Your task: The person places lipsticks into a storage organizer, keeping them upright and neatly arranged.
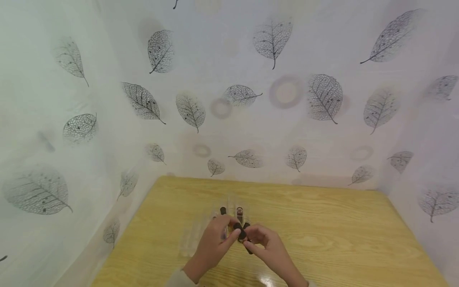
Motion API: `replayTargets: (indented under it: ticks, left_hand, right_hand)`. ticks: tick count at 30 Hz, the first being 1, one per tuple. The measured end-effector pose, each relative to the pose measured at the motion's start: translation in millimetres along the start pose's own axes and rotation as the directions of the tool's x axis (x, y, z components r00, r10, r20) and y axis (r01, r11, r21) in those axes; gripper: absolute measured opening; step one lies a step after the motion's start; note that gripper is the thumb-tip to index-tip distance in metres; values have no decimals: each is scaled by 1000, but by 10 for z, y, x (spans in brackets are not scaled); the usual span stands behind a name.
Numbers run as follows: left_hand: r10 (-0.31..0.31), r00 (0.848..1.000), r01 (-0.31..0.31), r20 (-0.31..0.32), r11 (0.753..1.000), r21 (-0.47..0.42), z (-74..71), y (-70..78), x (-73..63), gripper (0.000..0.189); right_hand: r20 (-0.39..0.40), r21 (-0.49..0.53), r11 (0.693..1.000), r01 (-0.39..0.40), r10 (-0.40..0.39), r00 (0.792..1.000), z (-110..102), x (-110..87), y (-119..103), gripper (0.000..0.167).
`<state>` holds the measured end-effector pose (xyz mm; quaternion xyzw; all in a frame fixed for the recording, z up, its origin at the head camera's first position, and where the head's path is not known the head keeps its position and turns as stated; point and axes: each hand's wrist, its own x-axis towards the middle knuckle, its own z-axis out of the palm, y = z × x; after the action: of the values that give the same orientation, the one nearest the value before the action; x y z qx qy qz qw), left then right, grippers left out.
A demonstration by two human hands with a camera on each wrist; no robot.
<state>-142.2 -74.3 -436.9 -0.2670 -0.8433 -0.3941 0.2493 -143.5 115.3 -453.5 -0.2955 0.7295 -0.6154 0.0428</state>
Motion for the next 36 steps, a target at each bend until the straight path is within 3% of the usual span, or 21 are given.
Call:
replayTargets:
  ticks: [5, 8, 14, 21, 24, 30, 36]
  left_hand:
    - [-114, 993, 114, 24, 993, -10, 28, 29, -9, 15]
    - [-152, 987, 153, 52, 988, -26, 20, 61, 1, 16]
    - [-139, 984, 147, 115, 987, -69, -18, 103, 37, 15]
    - [-157, 987, 155, 22, 986, 68, -2, 112, 55, 17]
    - [-174, 985, 173, 12, 983, 69, -1, 116, 61, 17]
    - [-156, 986, 154, 62, 988, 25, 1, 127, 64, 14]
    - [-120, 986, 116, 114, 992, 47, -5, 135, 82, 14]
  right_hand:
    - [-52, -39, 999, -17, 15, 999, 32, 0, -28, 20]
    - [-37, 8, 999, -35, 35, 999, 45, 8, -27, 22]
    - [74, 154, 983, -101, 90, 993, 44, 4, -31, 30]
    - [6, 113, 983, -143, 144, 990, 66, 5, -41, 31]
    - [3, 106, 983, -153, 153, 988, 70, 8, -46, 31]
    - [23, 103, 982, -161, 159, 987, 73, 16, -48, 32]
    - [56, 110, 981, -161, 155, 986, 69, 24, -53, 31]
